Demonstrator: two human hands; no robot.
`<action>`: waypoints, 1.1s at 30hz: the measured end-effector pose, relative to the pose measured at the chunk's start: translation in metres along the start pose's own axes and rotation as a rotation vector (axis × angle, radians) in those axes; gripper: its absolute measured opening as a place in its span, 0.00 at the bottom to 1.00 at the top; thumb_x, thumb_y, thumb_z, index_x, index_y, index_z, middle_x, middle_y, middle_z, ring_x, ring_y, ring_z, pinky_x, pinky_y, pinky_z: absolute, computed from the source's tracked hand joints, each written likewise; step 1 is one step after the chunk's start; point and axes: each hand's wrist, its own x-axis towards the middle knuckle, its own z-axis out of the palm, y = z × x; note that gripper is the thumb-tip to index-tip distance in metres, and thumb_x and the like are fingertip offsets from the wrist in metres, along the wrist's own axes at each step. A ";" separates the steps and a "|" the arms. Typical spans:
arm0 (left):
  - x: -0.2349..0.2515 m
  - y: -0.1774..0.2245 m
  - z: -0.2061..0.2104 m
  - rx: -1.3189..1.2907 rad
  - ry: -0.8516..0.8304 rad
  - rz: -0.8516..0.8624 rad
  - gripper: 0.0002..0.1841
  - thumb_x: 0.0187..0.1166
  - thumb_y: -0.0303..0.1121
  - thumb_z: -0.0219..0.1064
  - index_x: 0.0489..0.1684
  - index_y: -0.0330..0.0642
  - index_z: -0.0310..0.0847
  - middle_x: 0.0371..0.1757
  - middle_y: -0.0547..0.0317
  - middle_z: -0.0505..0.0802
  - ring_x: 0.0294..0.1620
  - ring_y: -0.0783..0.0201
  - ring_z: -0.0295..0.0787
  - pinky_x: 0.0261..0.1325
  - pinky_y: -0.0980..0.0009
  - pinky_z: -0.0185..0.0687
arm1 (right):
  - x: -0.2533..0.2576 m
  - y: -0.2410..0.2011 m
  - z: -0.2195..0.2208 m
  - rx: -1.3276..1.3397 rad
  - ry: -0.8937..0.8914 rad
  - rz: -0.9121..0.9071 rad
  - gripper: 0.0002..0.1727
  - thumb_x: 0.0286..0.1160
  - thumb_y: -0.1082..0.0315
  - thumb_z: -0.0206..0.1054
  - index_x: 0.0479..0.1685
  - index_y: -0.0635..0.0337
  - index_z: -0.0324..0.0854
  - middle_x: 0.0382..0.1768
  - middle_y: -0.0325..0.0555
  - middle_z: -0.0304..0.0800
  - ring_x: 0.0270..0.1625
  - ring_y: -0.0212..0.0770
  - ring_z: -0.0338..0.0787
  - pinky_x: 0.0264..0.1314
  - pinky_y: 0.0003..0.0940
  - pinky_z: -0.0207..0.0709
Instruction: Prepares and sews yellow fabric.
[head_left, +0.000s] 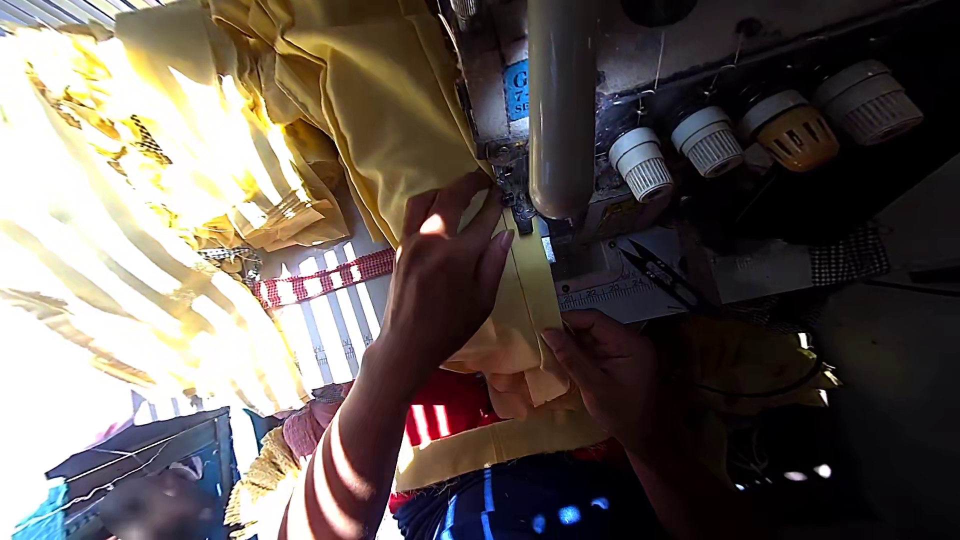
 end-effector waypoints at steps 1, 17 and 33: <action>0.000 -0.006 -0.003 -0.015 0.025 -0.002 0.19 0.89 0.38 0.59 0.70 0.38 0.86 0.78 0.49 0.83 0.80 0.51 0.75 0.82 0.57 0.68 | 0.004 0.002 0.002 -0.005 0.006 0.009 0.07 0.80 0.72 0.68 0.47 0.68 0.86 0.37 0.38 0.95 0.39 0.25 0.93 0.45 0.20 0.90; -0.129 -0.028 -0.028 -0.091 0.288 -0.398 0.35 0.73 0.40 0.78 0.79 0.36 0.72 0.70 0.47 0.86 0.68 0.63 0.85 0.70 0.61 0.82 | -0.050 0.023 0.007 -0.425 0.082 -0.042 0.10 0.79 0.64 0.69 0.42 0.62 0.91 0.58 0.47 0.89 0.59 0.33 0.89 0.60 0.29 0.87; -0.125 0.080 -0.008 -1.389 -0.161 -0.695 0.11 0.87 0.25 0.61 0.43 0.31 0.91 0.41 0.47 0.98 0.41 0.58 0.99 0.52 0.61 0.96 | -0.053 -0.024 -0.044 -0.508 -0.245 -0.169 0.19 0.88 0.53 0.60 0.56 0.57 0.90 0.53 0.42 0.94 0.55 0.33 0.92 0.58 0.34 0.87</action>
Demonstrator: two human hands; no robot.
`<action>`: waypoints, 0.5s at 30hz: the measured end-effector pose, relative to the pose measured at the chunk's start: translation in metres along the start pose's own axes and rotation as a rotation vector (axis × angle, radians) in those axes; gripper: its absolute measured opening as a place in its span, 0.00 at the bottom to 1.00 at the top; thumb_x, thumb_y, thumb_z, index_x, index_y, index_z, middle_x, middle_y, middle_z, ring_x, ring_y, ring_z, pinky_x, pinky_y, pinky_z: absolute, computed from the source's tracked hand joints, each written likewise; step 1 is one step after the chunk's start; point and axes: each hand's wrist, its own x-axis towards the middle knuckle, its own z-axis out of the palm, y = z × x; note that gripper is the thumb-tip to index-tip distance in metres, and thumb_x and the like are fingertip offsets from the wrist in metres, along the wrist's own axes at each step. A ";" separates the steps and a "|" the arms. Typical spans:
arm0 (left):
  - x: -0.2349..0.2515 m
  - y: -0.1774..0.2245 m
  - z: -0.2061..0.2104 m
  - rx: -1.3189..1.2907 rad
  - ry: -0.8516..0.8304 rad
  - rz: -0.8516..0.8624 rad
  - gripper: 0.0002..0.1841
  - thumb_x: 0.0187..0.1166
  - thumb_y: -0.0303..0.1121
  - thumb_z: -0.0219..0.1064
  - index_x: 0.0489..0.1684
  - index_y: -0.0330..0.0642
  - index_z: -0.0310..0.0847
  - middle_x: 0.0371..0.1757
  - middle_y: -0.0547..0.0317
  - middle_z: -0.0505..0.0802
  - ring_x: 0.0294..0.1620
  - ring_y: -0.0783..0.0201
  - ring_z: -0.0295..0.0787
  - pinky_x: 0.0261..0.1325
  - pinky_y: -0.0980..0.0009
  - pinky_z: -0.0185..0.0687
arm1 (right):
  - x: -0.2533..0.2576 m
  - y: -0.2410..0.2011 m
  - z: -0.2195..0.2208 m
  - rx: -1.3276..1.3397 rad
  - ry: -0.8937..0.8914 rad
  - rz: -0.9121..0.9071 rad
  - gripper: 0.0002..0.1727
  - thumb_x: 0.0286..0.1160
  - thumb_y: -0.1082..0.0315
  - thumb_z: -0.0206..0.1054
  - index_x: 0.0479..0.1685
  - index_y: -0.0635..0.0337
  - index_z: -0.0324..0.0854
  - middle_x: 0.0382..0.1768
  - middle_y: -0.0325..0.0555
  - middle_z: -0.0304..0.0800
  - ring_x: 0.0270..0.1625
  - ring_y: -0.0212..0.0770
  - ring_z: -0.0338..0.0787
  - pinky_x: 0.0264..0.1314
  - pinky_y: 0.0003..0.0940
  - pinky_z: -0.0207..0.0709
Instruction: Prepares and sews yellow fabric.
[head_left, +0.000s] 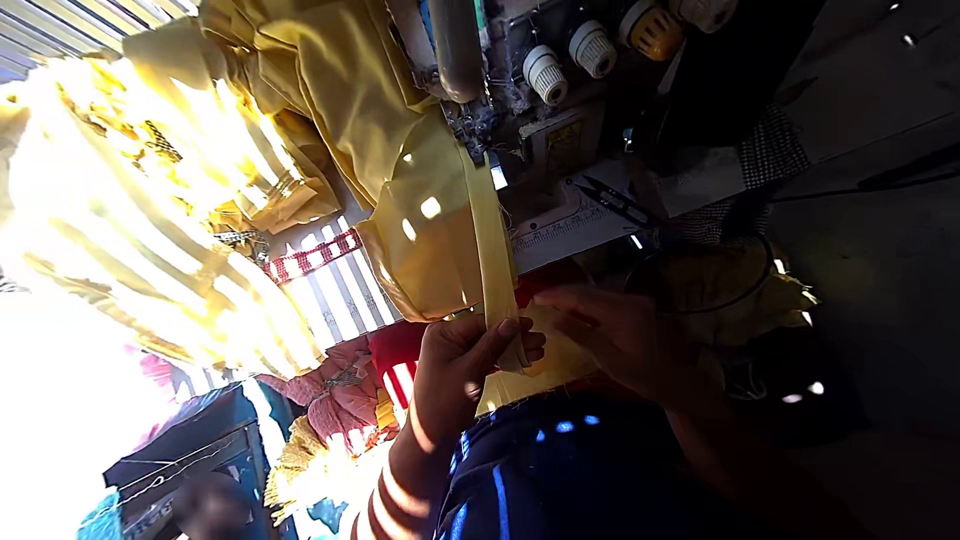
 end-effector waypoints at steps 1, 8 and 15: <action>-0.002 0.004 0.002 -0.102 0.001 -0.031 0.11 0.87 0.25 0.60 0.42 0.33 0.91 0.41 0.48 0.98 0.40 0.59 0.99 0.50 0.62 0.96 | 0.021 0.005 0.004 0.027 0.116 0.015 0.19 0.87 0.57 0.62 0.63 0.60 0.86 0.61 0.45 0.91 0.61 0.34 0.91 0.63 0.34 0.87; -0.015 -0.026 0.003 0.130 -0.023 0.020 0.19 0.95 0.29 0.45 0.51 0.27 0.84 0.46 0.44 0.97 0.46 0.53 0.99 0.55 0.56 0.95 | 0.041 0.004 0.053 0.721 0.059 0.325 0.11 0.80 0.74 0.66 0.58 0.63 0.84 0.42 0.44 0.95 0.42 0.33 0.94 0.47 0.29 0.91; -0.021 -0.067 -0.006 0.120 0.064 -0.063 0.10 0.84 0.28 0.65 0.36 0.33 0.92 0.34 0.53 0.96 0.38 0.64 0.95 0.50 0.63 0.93 | -0.027 -0.002 0.050 0.707 0.040 0.383 0.11 0.86 0.72 0.61 0.55 0.69 0.85 0.38 0.38 0.94 0.36 0.25 0.91 0.44 0.20 0.88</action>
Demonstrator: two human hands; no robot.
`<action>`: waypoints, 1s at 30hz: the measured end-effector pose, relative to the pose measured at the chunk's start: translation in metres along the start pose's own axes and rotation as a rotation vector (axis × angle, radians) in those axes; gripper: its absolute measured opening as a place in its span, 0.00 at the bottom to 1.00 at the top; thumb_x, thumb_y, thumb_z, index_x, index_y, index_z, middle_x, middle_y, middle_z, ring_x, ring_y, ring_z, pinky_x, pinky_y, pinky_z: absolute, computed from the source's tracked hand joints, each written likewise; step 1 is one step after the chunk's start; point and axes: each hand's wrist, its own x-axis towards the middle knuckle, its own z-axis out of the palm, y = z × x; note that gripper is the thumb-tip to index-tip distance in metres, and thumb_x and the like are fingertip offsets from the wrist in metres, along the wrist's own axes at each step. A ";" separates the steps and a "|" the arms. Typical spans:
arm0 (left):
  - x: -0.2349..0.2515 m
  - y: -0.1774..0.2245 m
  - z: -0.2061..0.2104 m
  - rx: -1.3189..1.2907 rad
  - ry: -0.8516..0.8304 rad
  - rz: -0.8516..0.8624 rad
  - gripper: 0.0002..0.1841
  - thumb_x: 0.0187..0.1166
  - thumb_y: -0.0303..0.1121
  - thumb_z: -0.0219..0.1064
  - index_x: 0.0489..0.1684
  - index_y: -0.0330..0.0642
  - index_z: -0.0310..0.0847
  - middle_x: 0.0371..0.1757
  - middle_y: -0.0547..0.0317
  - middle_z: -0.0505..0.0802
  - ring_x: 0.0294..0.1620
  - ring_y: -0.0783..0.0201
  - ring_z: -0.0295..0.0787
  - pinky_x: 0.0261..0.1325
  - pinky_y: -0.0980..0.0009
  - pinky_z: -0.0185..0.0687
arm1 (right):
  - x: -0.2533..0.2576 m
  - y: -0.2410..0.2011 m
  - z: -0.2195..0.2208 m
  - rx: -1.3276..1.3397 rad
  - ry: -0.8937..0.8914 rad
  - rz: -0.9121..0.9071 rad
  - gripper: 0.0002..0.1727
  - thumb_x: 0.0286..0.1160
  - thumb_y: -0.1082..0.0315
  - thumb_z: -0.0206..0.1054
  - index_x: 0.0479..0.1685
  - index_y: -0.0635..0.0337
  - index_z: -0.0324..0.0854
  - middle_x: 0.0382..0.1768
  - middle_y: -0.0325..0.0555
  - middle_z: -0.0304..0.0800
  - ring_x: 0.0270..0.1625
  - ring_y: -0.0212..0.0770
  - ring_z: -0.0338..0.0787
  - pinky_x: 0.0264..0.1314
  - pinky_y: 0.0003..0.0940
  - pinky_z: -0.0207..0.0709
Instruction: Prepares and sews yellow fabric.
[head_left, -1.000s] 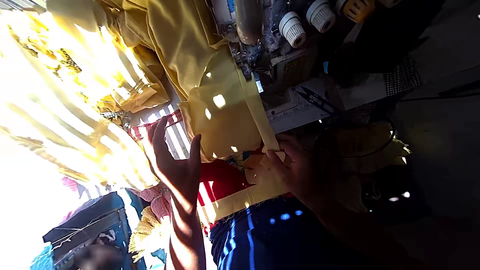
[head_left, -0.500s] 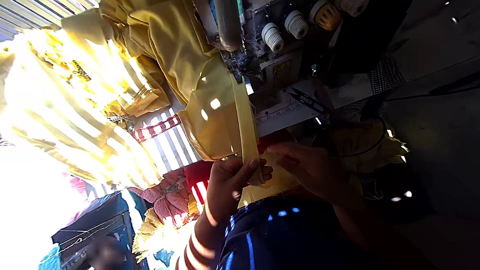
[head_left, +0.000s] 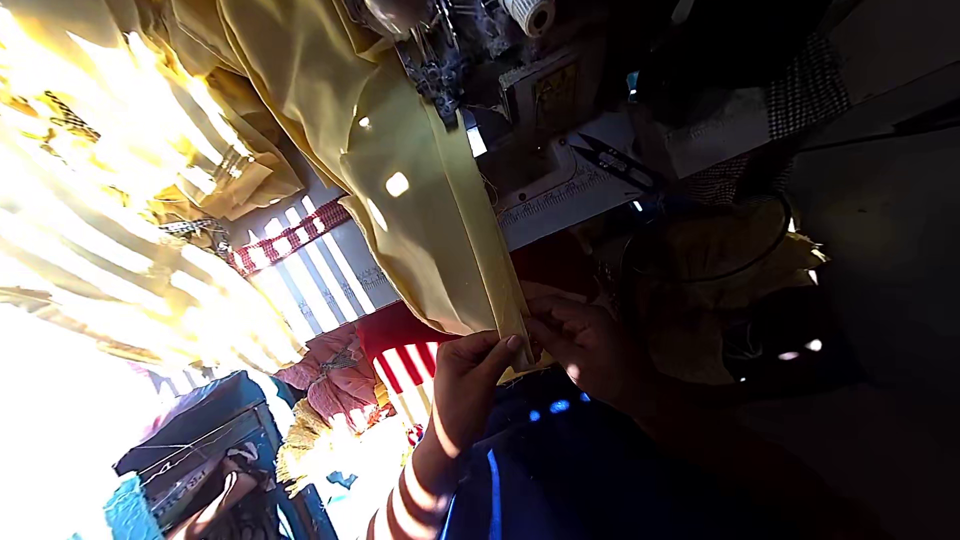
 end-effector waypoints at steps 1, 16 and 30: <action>0.001 0.000 0.001 -0.022 0.004 -0.012 0.10 0.83 0.27 0.67 0.36 0.33 0.92 0.34 0.53 0.96 0.37 0.64 0.95 0.49 0.64 0.93 | -0.001 -0.001 -0.002 -0.009 -0.015 0.001 0.11 0.86 0.72 0.61 0.54 0.69 0.86 0.36 0.38 0.93 0.37 0.25 0.92 0.45 0.21 0.88; -0.001 0.007 -0.003 0.057 -0.055 0.061 0.11 0.85 0.27 0.65 0.34 0.33 0.90 0.29 0.57 0.95 0.30 0.69 0.93 0.39 0.71 0.91 | 0.003 -0.015 -0.006 -0.185 -0.112 -0.009 0.14 0.84 0.71 0.58 0.50 0.61 0.91 0.35 0.31 0.93 0.38 0.18 0.89 0.43 0.14 0.83; 0.023 0.085 -0.028 0.761 -0.108 0.605 0.12 0.81 0.44 0.72 0.43 0.45 0.94 0.46 0.66 0.97 0.49 0.74 0.93 0.53 0.72 0.91 | 0.003 -0.027 -0.006 -0.120 -0.054 -0.227 0.12 0.83 0.65 0.66 0.36 0.65 0.88 0.32 0.37 0.92 0.37 0.22 0.89 0.42 0.19 0.85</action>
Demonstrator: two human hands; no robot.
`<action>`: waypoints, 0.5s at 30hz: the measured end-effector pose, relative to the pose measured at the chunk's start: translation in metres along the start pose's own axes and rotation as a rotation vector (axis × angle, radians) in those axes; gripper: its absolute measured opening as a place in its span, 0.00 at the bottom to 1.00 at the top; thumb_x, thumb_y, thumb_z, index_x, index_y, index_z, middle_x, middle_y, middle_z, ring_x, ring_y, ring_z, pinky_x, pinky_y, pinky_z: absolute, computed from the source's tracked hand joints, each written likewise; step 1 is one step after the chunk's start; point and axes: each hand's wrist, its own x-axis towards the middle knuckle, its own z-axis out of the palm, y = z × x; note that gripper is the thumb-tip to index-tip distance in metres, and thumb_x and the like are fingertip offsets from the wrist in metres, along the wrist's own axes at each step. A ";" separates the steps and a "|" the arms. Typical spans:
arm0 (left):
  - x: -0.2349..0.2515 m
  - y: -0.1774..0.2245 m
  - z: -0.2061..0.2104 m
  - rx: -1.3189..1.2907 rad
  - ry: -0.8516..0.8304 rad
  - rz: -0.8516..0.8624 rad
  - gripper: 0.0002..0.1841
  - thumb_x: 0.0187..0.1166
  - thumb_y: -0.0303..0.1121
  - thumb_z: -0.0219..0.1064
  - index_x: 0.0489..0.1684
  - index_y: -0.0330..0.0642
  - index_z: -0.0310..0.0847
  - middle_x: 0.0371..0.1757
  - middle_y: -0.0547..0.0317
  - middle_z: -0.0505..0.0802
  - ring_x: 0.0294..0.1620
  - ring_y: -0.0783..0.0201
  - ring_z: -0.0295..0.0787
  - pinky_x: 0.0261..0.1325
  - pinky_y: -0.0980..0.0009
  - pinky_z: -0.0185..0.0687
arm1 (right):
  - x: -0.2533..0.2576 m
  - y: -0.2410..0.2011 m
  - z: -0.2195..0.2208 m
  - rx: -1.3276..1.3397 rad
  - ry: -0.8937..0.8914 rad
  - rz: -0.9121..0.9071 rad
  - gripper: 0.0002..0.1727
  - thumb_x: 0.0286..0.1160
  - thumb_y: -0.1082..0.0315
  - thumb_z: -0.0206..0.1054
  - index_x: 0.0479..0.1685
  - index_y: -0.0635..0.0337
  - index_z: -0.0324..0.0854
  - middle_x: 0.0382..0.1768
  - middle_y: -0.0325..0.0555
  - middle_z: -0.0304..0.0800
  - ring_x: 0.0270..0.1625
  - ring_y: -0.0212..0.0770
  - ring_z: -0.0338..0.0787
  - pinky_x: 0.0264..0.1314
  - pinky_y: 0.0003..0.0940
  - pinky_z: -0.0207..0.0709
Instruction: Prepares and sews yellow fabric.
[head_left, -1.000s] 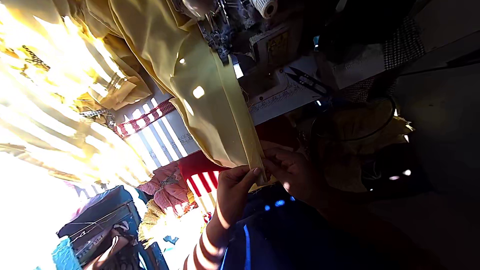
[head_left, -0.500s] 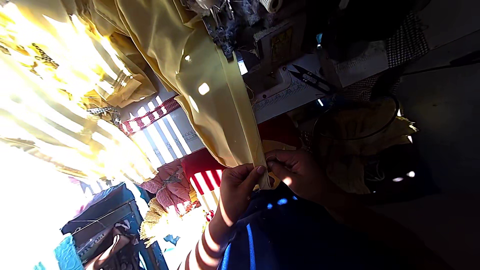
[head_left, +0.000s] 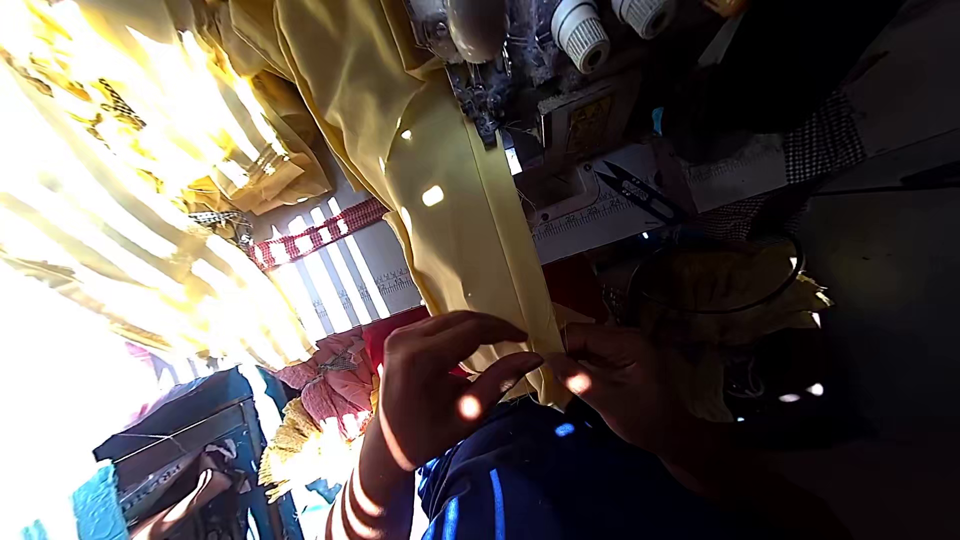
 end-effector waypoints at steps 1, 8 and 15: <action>0.012 0.000 -0.004 0.026 0.092 0.070 0.14 0.82 0.44 0.70 0.49 0.43 0.92 0.55 0.62 0.95 0.58 0.69 0.92 0.60 0.68 0.91 | 0.000 -0.002 -0.001 0.033 -0.014 -0.010 0.12 0.84 0.65 0.65 0.36 0.65 0.87 0.33 0.37 0.91 0.37 0.22 0.89 0.42 0.19 0.85; 0.060 -0.033 0.008 0.458 0.258 0.126 0.22 0.80 0.40 0.72 0.67 0.34 0.85 0.73 0.47 0.88 0.83 0.50 0.76 0.89 0.46 0.65 | -0.002 0.020 -0.005 0.022 0.022 0.056 0.10 0.81 0.67 0.69 0.36 0.64 0.88 0.32 0.37 0.92 0.35 0.22 0.89 0.40 0.17 0.85; 0.086 -0.044 -0.017 0.465 0.214 0.132 0.16 0.80 0.36 0.71 0.60 0.39 0.91 0.70 0.51 0.91 0.81 0.53 0.79 0.89 0.50 0.67 | 0.036 0.018 -0.011 -0.016 0.042 0.042 0.10 0.82 0.67 0.68 0.36 0.64 0.88 0.32 0.37 0.92 0.35 0.22 0.89 0.40 0.16 0.85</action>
